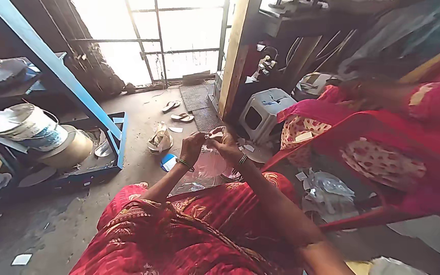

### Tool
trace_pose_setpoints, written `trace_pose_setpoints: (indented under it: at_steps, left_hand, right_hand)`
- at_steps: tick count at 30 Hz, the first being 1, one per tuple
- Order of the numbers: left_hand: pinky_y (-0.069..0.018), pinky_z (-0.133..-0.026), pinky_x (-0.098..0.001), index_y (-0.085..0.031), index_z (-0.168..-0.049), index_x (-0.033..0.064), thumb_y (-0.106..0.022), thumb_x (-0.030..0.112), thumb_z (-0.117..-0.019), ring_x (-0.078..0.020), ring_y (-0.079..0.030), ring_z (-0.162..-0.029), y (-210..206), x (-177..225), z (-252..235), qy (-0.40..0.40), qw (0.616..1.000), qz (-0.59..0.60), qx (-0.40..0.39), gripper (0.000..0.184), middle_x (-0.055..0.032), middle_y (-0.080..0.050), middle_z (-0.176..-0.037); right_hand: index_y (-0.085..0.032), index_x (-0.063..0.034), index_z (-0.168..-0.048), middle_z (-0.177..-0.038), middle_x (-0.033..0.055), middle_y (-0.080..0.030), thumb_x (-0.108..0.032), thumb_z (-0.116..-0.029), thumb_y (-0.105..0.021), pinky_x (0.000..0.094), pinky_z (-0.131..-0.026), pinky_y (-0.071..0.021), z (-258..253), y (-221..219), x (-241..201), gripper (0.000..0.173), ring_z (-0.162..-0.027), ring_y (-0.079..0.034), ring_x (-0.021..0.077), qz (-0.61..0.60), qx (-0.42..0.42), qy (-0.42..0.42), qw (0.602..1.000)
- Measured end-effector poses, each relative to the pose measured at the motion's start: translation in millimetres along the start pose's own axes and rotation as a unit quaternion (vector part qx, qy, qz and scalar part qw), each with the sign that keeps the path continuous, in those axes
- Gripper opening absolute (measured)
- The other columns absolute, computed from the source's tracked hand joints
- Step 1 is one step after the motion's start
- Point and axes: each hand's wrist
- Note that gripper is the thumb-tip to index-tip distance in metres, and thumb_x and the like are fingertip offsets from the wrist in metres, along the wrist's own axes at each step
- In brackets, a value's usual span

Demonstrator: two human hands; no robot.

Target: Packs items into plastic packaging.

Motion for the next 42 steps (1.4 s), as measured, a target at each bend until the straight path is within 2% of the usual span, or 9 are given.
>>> trace_pose_setpoints:
  at_steps: [9, 12, 16, 22, 25, 29, 32, 39, 42]
  left_hand:
    - [-0.0580, -0.086, -0.0513, -0.075, -0.105, 0.0000, -0.057, 0.002, -0.1008, -0.0341, -0.073, -0.094, -9.4, 6.8, -2.0, -0.045, 0.990, -0.133, -0.027, 0.018, -0.0180, -0.074, -0.101]
    - [-0.0534, -0.088, -0.0508, -0.072, -0.103, -0.0040, -0.056, 0.009, -0.1034, -0.0311, -0.069, -0.091, -1.2, 12.2, -7.4, 0.088, 0.990, -0.034, -0.102, 0.020, -0.0188, -0.071, -0.095]
    - [-0.0484, -0.066, -0.0257, -0.068, -0.106, -0.0008, -0.060, 0.019, -0.1042, -0.0069, -0.053, -0.068, -2.2, 2.4, -10.0, 0.323, 0.911, 0.233, -0.104, 0.021, -0.0031, -0.062, -0.084]
    - [-0.0474, -0.058, -0.0221, -0.064, -0.116, -0.0005, -0.054, 0.017, -0.1068, -0.0065, -0.052, -0.058, 5.1, 0.8, -13.9, 0.424, 0.828, 0.364, -0.051, 0.022, 0.0004, -0.056, -0.071]
    - [-0.0481, -0.059, -0.0222, -0.066, -0.117, 0.0006, -0.055, 0.017, -0.1061, -0.0065, -0.054, -0.060, 5.3, 2.8, -13.4, 0.415, 0.826, 0.377, -0.049, 0.023, -0.0011, -0.060, -0.075]
    - [-0.0501, -0.063, -0.0223, -0.067, -0.115, 0.0008, -0.059, 0.019, -0.1046, -0.0064, -0.056, -0.065, 6.9, 7.1, -11.1, 0.408, 0.835, 0.365, -0.053, 0.022, -0.0024, -0.064, -0.081]
    - [-0.0523, -0.067, -0.0246, -0.064, -0.120, -0.0010, -0.053, 0.019, -0.1075, -0.0089, -0.060, -0.070, 8.0, 15.0, -10.1, 0.402, 0.840, 0.359, -0.058, 0.026, -0.0056, -0.066, -0.088]
    - [-0.0498, -0.097, -0.0418, -0.069, -0.112, -0.0041, -0.050, 0.022, -0.1076, -0.0215, -0.063, -0.106, 25.2, 23.7, -36.4, 0.141, 0.975, 0.171, -0.003, 0.033, -0.0170, -0.066, -0.113]
    - [-0.0508, -0.089, -0.0353, -0.068, -0.106, -0.0028, -0.045, 0.020, -0.1080, -0.0129, -0.062, -0.095, 39.1, 47.6, -56.3, 0.106, 0.972, 0.198, 0.062, 0.032, -0.0098, -0.066, -0.101]
  right_hand:
    - [-0.048, 0.0047, -0.125, -0.089, 0.0181, -0.068, -0.004, -0.0966, -0.067, 0.0444, -0.069, -0.0614, 5.7, 2.6, -5.1, 0.036, -0.071, -0.072, 0.0275, 0.261, 0.062, 0.071, 0.961]
    - [-0.058, 0.0091, -0.116, -0.103, 0.0220, -0.066, 0.001, -0.0943, -0.067, 0.0447, -0.075, -0.0616, 5.5, 7.7, -3.6, 0.025, -0.079, -0.071, 0.0290, 0.255, 0.040, 0.101, 0.961]
    - [-0.064, 0.0055, -0.109, -0.112, 0.0191, -0.065, 0.000, -0.0957, -0.064, 0.0406, -0.085, -0.0586, -5.3, 22.5, 13.6, 0.014, -0.096, -0.068, 0.0247, 0.206, -0.022, 0.159, 0.965]
    - [-0.071, -0.0019, -0.120, -0.122, 0.0216, -0.064, -0.006, -0.0861, -0.079, 0.0386, -0.087, -0.0588, -4.1, 16.8, 4.4, 0.035, -0.105, -0.067, 0.0284, 0.274, -0.054, 0.269, 0.922]
    - [-0.073, 0.0009, -0.115, -0.113, 0.0216, -0.066, -0.012, -0.0790, -0.086, 0.0338, -0.079, -0.0574, -5.1, 11.9, 6.1, 0.041, -0.090, -0.067, 0.0232, 0.281, -0.046, 0.298, 0.911]
    - [-0.076, 0.0022, -0.096, -0.100, 0.0168, -0.071, -0.004, -0.0904, -0.073, 0.0331, -0.083, -0.0586, -9.6, 6.8, 12.8, 0.009, -0.090, -0.070, 0.0210, 0.269, 0.005, 0.326, 0.906]
    - [-0.076, 0.0020, -0.094, -0.102, 0.0158, -0.071, -0.001, -0.0962, -0.063, 0.0343, -0.086, -0.0571, -9.8, 5.4, 13.5, 0.013, -0.096, -0.069, 0.0210, 0.236, 0.031, 0.283, 0.929]
    - [-0.064, 0.0004, -0.112, -0.106, 0.0089, -0.068, -0.018, -0.1087, -0.040, 0.0283, -0.070, -0.0504, -10.3, 5.3, -28.0, 0.030, -0.080, -0.059, 0.0097, 0.126, 0.044, 0.240, 0.961]
    - [-0.069, -0.0017, -0.104, -0.097, 0.0031, -0.069, -0.015, -0.1070, -0.043, 0.0218, -0.066, -0.0475, -19.4, -0.2, -70.2, 0.030, -0.072, -0.055, 0.0022, 0.139, 0.070, 0.284, 0.946]
Point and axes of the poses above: each hand's wrist, its own z-axis away from the middle knuckle, its own y-axis out of the back of the hand, x = y × z
